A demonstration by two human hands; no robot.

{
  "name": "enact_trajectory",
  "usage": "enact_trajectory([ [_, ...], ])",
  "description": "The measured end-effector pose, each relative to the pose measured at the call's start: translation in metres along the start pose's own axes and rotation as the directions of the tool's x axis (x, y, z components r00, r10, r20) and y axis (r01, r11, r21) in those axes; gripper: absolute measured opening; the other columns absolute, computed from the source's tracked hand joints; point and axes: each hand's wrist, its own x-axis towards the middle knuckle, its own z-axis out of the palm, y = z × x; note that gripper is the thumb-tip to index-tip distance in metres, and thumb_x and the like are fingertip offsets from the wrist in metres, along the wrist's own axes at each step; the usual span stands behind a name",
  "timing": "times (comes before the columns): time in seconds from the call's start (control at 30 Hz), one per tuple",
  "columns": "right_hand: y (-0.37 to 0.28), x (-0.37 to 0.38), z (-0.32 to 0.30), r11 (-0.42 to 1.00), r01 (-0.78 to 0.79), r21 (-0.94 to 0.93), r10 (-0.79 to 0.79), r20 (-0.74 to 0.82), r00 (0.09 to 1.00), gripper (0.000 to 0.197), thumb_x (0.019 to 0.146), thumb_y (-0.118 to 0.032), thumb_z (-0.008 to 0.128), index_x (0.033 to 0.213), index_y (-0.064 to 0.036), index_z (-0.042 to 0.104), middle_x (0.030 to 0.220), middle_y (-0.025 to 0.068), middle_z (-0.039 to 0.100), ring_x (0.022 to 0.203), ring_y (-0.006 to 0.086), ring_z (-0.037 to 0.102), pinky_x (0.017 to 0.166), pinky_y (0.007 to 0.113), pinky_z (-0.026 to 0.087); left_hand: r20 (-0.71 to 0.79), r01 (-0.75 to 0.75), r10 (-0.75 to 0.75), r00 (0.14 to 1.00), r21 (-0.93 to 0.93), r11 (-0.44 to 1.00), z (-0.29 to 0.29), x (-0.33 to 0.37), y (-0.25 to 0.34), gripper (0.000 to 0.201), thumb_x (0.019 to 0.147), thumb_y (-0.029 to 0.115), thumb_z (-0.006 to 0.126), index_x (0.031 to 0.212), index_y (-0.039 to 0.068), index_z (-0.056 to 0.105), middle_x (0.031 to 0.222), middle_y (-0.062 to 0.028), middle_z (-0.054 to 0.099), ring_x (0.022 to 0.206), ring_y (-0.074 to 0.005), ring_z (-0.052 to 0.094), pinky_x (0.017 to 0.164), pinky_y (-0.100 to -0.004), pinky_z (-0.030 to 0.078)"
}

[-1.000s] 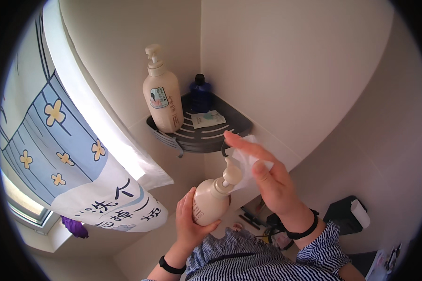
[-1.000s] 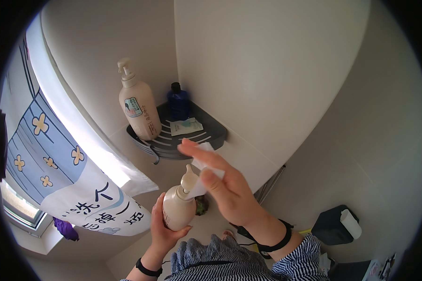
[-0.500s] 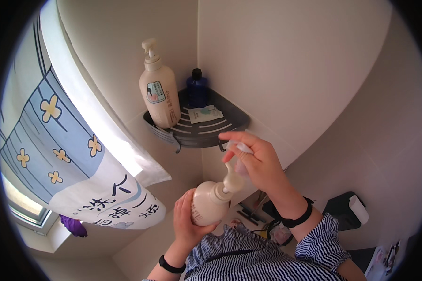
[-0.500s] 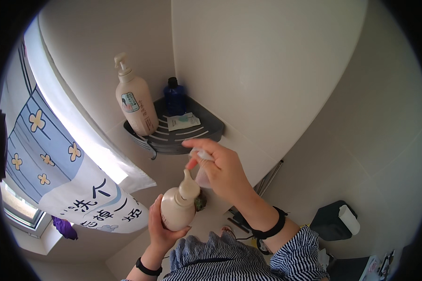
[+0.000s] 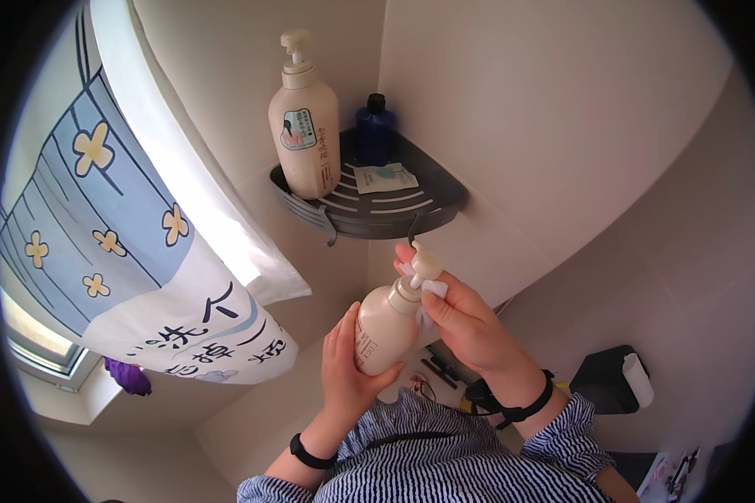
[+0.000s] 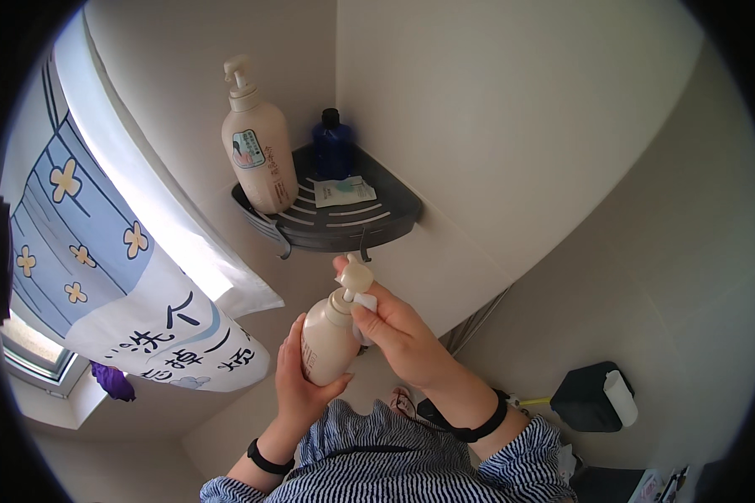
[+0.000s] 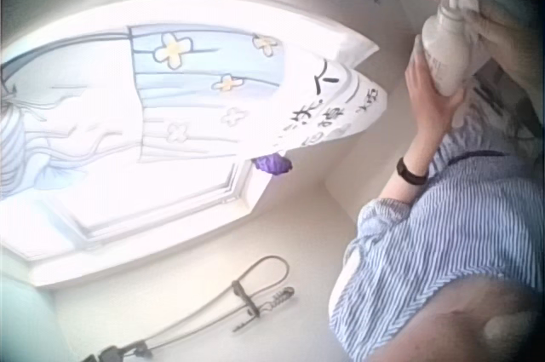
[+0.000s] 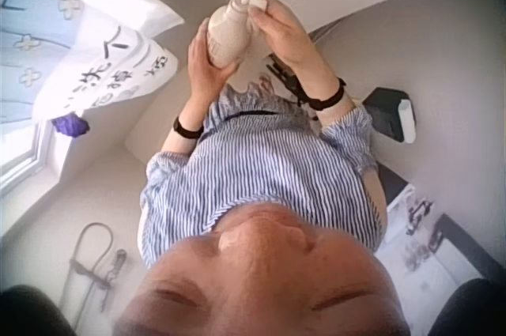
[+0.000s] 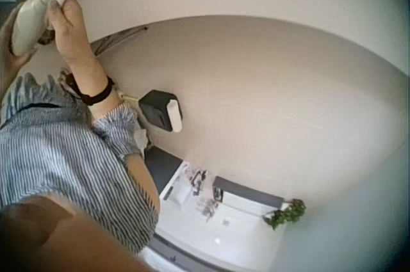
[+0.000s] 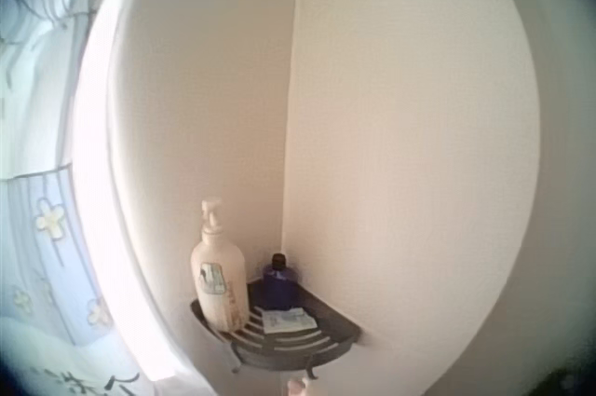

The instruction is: Cleaning bathroom soap bottles and a corner shelf using wipes.

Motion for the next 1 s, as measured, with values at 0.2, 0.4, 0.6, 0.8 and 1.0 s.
enact_trajectory([
  [0.2,-0.005,0.003,-0.020,0.998,-0.060,0.004,0.058,0.169,0.984,0.038,0.099,-0.019,0.061,0.132,0.0002,0.059,0.144,0.0120,0.054,0.133,0.0231,0.050,0.113,0.038,0.037,0.261,0.151,-0.065,0.963,-0.324,0.934,-0.010,0.003,0.002,0.099,0.067,0.030,0.088,0.148,0.003,0.039,0.136,-0.0154,0.057,0.122,-0.0312,0.057,0.102,-0.0421,0.046],
  [0.4,0.001,0.007,-0.025,0.994,-0.033,0.101,0.014,0.188,0.982,0.034,0.099,-0.018,0.062,0.127,0.0006,0.061,0.139,0.0146,0.057,0.124,0.0193,0.056,0.105,0.036,0.045,0.447,0.266,0.006,0.895,-0.543,0.796,-0.011,0.004,-0.004,0.101,0.074,0.034,0.087,0.152,0.003,0.032,0.141,-0.0141,0.054,0.129,-0.0240,0.053,0.107,-0.0374,0.042],
  [0.6,0.016,0.006,0.001,0.999,0.021,-0.043,-0.030,-0.229,0.973,0.041,0.103,-0.016,0.054,0.140,0.0015,0.052,0.139,0.0155,0.058,0.122,0.0196,0.058,0.103,0.033,0.045,0.389,0.284,-0.054,0.919,-0.564,0.775,-0.001,0.003,-0.010,0.102,0.077,0.035,0.085,0.153,0.001,0.028,0.143,-0.0139,0.051,0.132,-0.0235,0.050,0.108,-0.0375,0.041],
  [0.8,0.033,-0.007,0.023,0.690,0.290,-0.664,-0.445,-0.072,0.893,0.053,0.105,-0.017,0.045,0.153,-0.0004,0.030,0.155,0.0253,0.034,0.140,0.0381,0.041,0.111,0.041,0.037,0.442,0.376,-0.029,0.896,-0.725,0.577,0.008,0.000,-0.014,0.097,0.085,0.041,0.077,0.155,0.001,0.023,0.148,-0.0137,0.044,0.137,-0.0245,0.044,0.112,-0.0391,0.037],
  [1.0,0.037,-0.019,0.017,0.573,0.318,-0.755,-0.441,0.042,0.897,0.061,0.099,-0.015,0.053,0.154,-0.0012,0.030,0.159,0.0286,0.022,0.144,0.0464,0.031,0.116,0.047,0.031,0.461,0.393,-0.032,0.887,-0.715,0.578,0.006,0.004,-0.007,0.103,0.088,0.067,0.062,0.154,-0.001,0.022,0.149,-0.0144,0.043,0.137,-0.0234,0.044,0.111,-0.0389,0.038],
])
